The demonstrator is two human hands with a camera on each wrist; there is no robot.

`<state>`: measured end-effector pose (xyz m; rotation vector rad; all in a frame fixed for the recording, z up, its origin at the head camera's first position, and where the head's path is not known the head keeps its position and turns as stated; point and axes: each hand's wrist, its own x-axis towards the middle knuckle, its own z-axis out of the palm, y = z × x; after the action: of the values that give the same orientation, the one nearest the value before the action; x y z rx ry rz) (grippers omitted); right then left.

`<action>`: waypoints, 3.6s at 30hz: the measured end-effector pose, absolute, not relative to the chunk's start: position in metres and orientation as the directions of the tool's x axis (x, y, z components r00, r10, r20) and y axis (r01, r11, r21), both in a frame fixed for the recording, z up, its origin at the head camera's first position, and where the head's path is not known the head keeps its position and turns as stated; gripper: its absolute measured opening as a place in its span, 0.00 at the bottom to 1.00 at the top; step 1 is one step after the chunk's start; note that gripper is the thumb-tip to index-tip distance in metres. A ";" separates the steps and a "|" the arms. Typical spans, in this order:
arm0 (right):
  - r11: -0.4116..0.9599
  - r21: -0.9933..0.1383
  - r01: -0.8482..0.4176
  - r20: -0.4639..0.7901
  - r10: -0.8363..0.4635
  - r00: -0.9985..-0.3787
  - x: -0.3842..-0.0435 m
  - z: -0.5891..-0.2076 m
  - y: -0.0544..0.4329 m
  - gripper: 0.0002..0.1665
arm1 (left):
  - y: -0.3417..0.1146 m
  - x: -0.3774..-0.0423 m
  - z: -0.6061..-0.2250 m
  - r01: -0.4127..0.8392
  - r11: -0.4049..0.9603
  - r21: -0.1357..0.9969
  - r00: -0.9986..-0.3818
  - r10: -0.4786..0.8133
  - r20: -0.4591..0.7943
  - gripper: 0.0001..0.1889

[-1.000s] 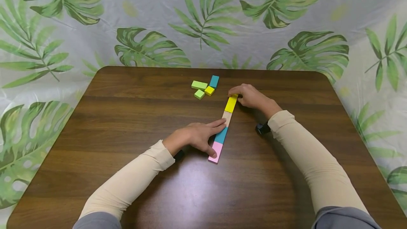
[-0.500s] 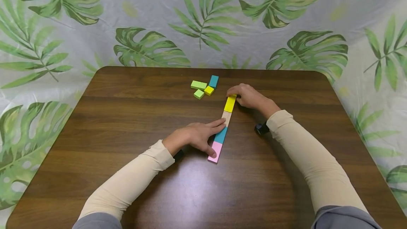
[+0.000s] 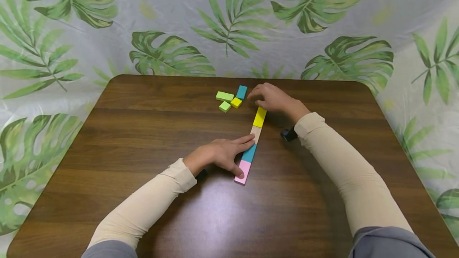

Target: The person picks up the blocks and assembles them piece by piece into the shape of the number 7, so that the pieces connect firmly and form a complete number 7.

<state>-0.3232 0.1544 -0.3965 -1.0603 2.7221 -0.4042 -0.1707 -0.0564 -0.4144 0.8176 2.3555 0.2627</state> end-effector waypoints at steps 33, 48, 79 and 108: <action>0.793 -0.250 -0.556 -0.147 -0.598 -0.788 -0.340 -0.405 0.105 0.13 | -0.060 -0.170 -0.414 0.507 0.779 0.368 -0.620 0.626 -0.472 0.53; 0.869 -0.333 -0.365 -0.209 -0.445 -0.871 -0.353 -0.408 0.151 0.16 | -0.057 -0.170 -0.414 0.496 0.784 0.372 -0.623 0.620 -0.477 0.54; 0.796 -0.533 -0.287 -0.106 -0.400 -0.910 -0.340 -0.429 0.193 0.17 | -0.056 -0.171 -0.417 0.498 0.779 0.381 -0.618 0.627 -0.475 0.53; 0.790 -0.553 -0.264 -0.129 -0.394 -0.910 -0.339 -0.432 0.194 0.21 | -0.057 -0.170 -0.417 0.486 0.784 0.386 -0.620 0.620 -0.480 0.53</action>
<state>-0.3393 0.1943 -0.4323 -0.5126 2.7427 -0.7965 -0.1705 -0.0570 -0.4168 0.8192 2.3631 0.2898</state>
